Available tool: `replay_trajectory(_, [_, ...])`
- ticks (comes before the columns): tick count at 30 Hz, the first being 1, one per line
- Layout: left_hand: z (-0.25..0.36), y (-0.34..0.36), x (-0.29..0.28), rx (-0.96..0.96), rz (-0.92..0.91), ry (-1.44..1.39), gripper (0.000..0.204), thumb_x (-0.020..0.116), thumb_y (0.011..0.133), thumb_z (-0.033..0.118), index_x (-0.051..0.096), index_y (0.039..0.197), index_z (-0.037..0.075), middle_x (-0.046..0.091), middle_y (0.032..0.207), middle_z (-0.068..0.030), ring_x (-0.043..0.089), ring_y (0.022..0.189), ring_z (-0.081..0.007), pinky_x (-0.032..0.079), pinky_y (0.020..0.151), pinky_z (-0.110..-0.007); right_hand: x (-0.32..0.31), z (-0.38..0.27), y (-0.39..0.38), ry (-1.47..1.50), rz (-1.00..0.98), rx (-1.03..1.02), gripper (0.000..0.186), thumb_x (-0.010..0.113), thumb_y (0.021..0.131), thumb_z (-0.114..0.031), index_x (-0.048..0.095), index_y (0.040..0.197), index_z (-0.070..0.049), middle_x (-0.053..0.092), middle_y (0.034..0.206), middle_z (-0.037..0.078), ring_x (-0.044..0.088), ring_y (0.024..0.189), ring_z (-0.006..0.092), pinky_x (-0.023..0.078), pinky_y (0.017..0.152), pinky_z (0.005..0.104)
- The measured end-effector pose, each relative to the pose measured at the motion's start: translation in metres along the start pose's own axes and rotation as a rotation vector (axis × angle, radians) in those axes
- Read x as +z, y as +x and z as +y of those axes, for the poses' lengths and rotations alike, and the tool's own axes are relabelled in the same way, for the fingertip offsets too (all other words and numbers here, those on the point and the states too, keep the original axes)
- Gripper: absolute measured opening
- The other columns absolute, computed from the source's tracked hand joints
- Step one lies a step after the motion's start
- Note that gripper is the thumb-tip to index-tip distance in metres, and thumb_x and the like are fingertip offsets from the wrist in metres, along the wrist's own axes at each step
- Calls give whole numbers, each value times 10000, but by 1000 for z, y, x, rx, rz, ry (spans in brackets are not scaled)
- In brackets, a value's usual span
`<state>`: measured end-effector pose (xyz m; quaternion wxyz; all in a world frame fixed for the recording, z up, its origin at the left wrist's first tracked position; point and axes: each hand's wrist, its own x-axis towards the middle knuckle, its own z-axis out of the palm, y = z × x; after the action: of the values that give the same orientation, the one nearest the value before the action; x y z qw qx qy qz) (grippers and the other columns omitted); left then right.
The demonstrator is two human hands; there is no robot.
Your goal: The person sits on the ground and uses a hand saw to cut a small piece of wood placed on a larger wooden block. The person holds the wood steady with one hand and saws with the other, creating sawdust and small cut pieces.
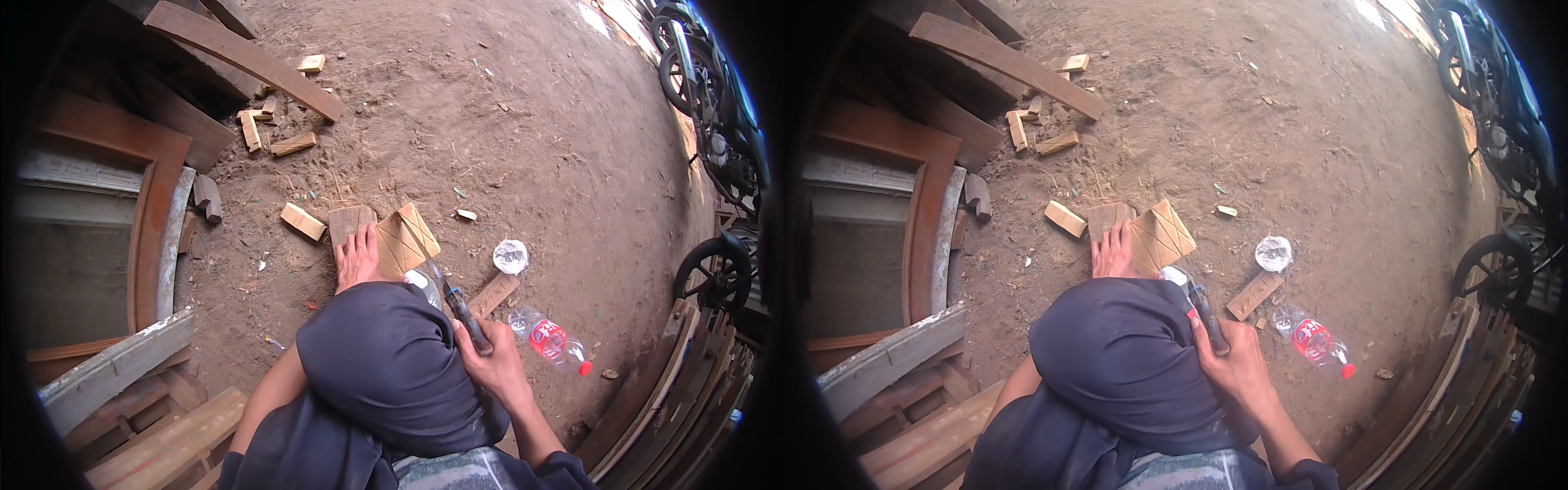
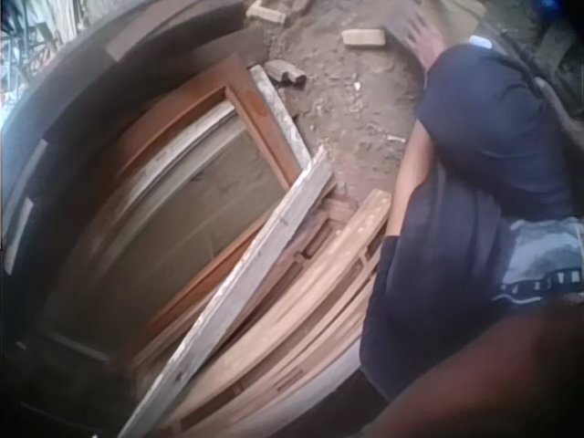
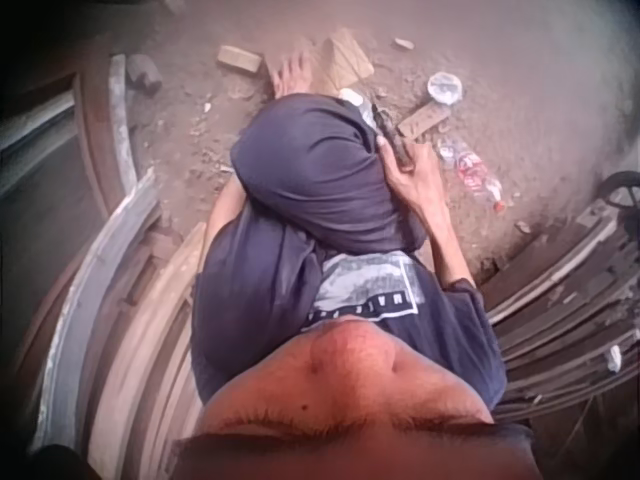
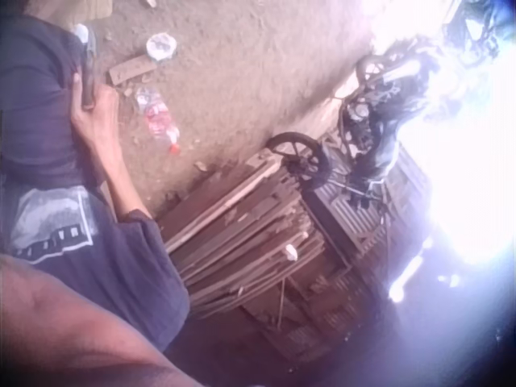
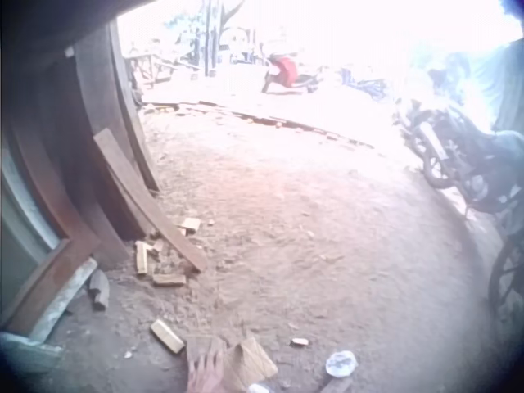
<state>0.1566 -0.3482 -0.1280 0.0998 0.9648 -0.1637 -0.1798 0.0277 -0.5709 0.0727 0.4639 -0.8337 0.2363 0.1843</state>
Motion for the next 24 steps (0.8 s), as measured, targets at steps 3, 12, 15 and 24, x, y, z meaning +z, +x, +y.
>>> replay_trajectory(3, [19,9,10,49,-23,-54,1508,888,501,811,272,1615,2,406,1567,-152,442,1408,-367,363,1134,-611,-11,-2,-9,-11,37,31,414,742,978,-227,608,719,68,536,602,254,493,498,398,407,521,443])
replay_trajectory(12, [8,6,3,-1,-38,-33,1482,917,500,763,282,1608,10,406,1562,-147,438,1413,-367,369,1133,-621,-20,-6,-14,-34,-42,41,409,739,981,-204,600,705,64,517,564,221,461,465,198,393,507,428])
replay_trajectory(15, [19,10,15,11,-40,-84,1468,946,490,716,290,1603,19,406,1567,-154,436,1421,-372,359,1147,-629,-10,0,-6,-22,20,37,416,737,985,-196,589,709,78,517,572,225,449,485,178,387,511,423])
replay_trajectory(24, [7,8,9,44,15,-58,1433,955,494,683,329,1558,-45,460,1485,-161,511,1315,-360,426,1057,-604,-42,-22,-23,-107,-81,79,378,743,981,-196,634,719,53,501,522,132,415,496,117,357,489,388])
